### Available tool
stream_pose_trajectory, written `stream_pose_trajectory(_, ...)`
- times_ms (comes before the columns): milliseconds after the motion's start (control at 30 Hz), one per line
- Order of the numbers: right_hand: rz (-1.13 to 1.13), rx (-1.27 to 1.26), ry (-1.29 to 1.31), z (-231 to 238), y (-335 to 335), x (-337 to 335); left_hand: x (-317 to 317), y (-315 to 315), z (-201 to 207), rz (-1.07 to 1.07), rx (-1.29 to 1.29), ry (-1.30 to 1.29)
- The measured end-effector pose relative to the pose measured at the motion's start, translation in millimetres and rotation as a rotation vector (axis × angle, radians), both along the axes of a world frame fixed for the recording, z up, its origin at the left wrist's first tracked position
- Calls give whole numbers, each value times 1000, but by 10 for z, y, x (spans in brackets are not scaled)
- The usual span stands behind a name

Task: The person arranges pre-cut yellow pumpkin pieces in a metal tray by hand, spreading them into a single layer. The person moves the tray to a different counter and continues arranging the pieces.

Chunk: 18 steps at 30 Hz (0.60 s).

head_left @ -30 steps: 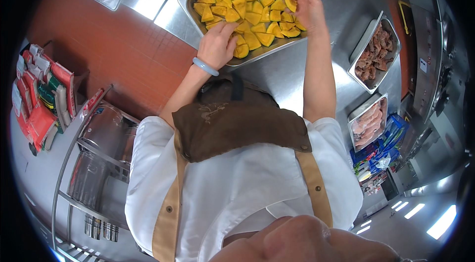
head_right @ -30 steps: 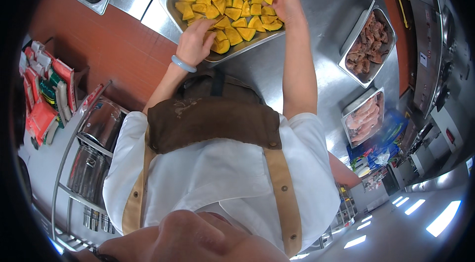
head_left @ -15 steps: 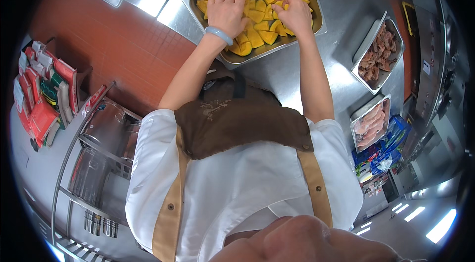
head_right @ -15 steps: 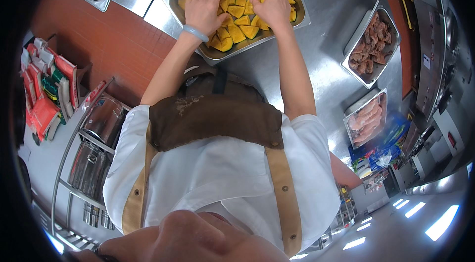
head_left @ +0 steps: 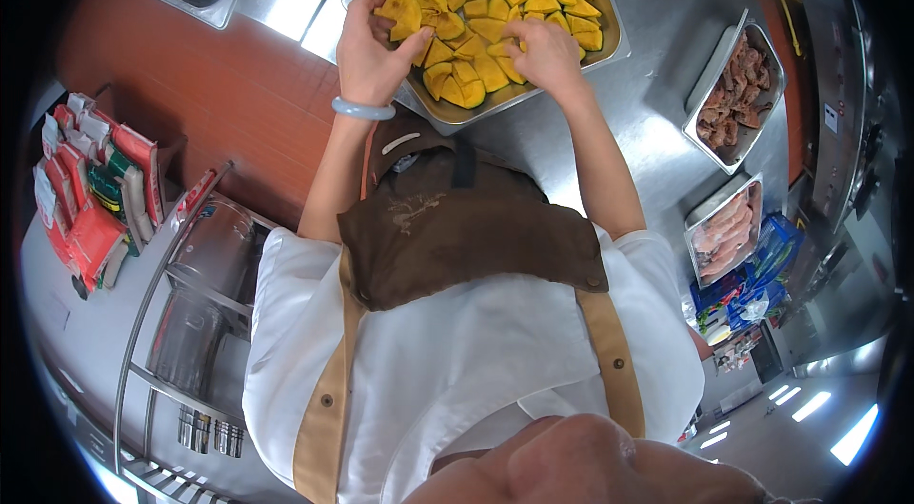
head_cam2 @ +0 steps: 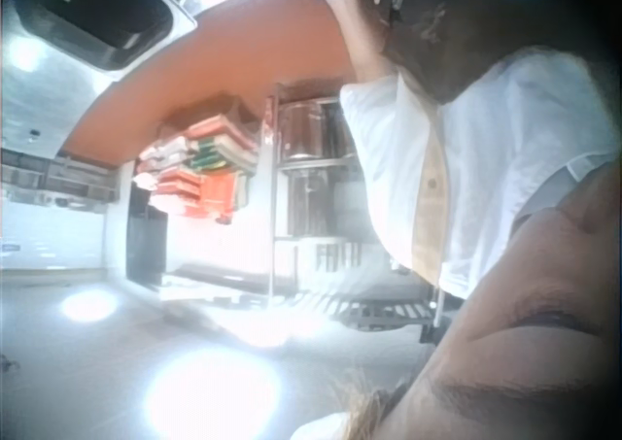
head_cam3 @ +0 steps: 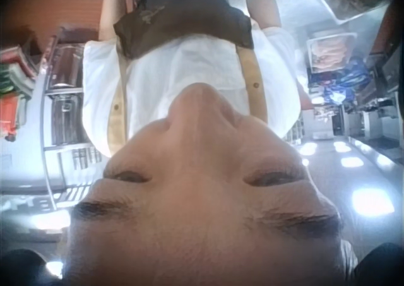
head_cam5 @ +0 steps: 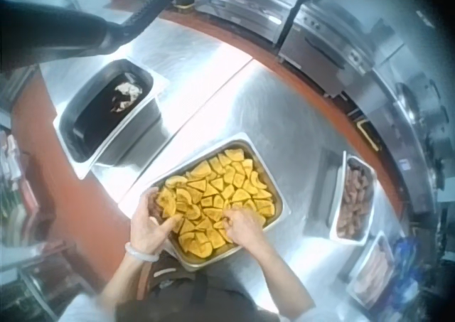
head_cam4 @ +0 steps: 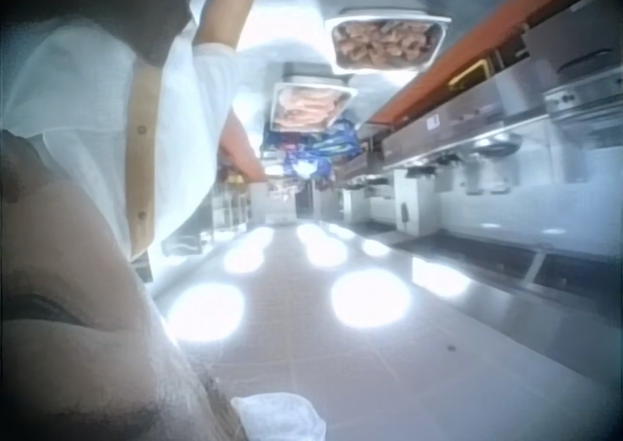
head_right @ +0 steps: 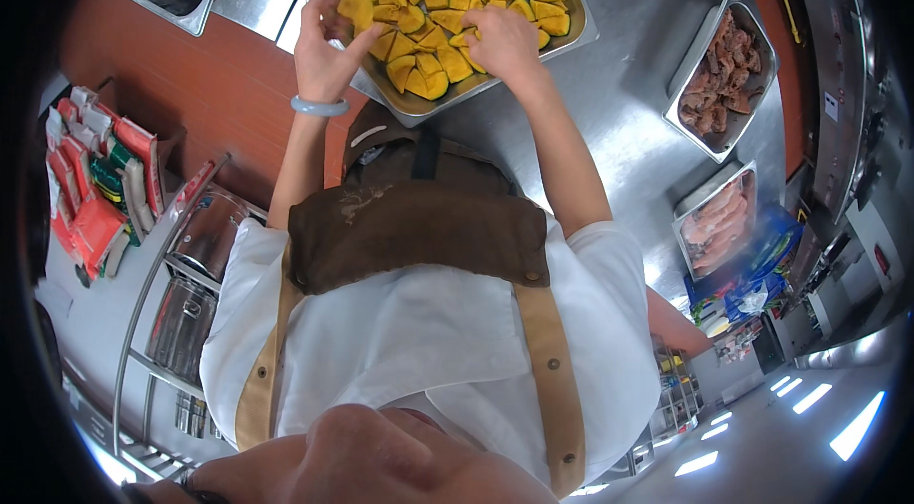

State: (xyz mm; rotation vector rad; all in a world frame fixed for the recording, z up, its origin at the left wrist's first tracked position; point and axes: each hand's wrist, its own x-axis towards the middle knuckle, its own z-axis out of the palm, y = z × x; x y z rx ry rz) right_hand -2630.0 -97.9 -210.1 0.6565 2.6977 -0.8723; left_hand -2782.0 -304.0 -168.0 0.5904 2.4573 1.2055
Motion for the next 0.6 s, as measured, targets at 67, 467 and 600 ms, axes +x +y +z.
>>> stream_pose_trajectory(67,20,5,-10,25,-4,-18,76,-87,34,18,31,-55)
stream_pose_trajectory(467,-95,-33,128,54,-509,-584,456,-527,94,-4,-1,-118)
stream_pose_trajectory(600,-146,-51,123,5,-612,-735,461,-637,73,-24,26,-109)
